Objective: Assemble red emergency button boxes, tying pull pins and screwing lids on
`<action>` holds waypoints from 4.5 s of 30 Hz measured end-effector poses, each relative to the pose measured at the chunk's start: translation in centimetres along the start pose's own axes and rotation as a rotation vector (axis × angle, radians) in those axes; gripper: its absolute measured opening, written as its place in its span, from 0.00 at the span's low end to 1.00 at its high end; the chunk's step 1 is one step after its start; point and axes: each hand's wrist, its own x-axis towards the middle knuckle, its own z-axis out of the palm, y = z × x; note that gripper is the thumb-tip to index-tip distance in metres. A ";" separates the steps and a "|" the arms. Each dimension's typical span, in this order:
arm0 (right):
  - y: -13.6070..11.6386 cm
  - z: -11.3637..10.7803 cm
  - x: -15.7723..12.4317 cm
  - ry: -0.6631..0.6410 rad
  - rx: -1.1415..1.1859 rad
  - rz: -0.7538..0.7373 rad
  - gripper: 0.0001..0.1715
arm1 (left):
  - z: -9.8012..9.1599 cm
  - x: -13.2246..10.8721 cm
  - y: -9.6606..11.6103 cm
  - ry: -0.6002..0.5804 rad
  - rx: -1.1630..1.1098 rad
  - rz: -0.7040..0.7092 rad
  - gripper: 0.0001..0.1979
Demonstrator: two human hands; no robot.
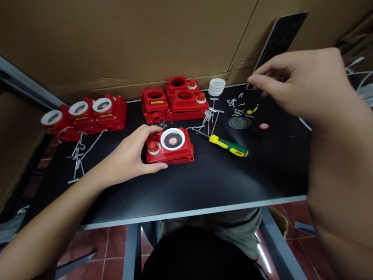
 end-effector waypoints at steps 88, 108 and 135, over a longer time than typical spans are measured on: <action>-3.9 5.3 -3.2 -0.267 0.696 -0.573 0.05 | 0.7 -0.2 0.1 0.199 -0.010 0.311 0.23; -5.3 6.5 -4.9 -0.380 0.775 -0.715 0.03 | 0.7 -0.6 0.2 0.178 0.082 0.190 0.35; -5.4 6.7 -4.6 -0.511 0.795 -0.705 0.03 | 0.6 -0.3 0.7 0.177 0.061 0.207 0.31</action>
